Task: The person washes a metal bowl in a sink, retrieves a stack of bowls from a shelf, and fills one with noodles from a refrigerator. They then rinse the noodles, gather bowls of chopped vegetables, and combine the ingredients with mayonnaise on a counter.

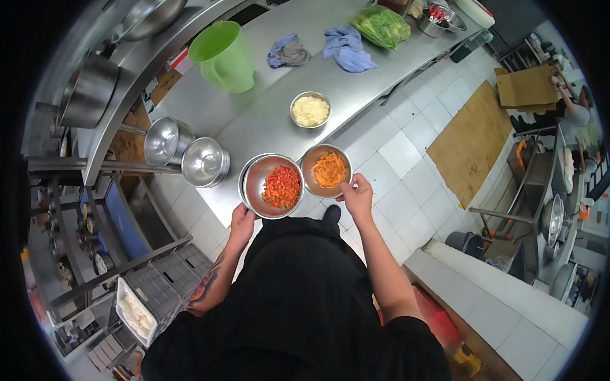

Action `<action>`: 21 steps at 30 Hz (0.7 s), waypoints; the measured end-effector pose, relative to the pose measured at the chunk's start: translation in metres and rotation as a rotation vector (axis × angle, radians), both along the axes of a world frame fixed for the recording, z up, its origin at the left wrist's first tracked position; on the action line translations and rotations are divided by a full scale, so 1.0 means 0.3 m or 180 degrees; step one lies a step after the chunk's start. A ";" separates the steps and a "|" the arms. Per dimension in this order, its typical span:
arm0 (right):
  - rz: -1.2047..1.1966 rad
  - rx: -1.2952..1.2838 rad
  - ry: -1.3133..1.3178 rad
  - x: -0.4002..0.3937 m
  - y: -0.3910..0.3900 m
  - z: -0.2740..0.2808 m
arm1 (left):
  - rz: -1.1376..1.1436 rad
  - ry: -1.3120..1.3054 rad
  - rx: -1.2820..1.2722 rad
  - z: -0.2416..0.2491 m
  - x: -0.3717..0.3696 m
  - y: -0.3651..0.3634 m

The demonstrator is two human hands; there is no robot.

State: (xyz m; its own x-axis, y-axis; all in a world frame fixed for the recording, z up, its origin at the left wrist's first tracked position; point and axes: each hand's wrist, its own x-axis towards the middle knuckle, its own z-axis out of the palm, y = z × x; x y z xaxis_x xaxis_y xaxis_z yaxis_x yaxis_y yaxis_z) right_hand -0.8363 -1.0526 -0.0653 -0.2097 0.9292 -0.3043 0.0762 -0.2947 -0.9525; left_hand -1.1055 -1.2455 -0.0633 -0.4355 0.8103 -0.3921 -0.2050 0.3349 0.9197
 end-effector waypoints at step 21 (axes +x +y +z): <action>0.0795 -0.0192 0.0008 -0.374 0.121 0.000 | 0.0828 -0.0277 -0.0123 -0.012 -0.035 0.216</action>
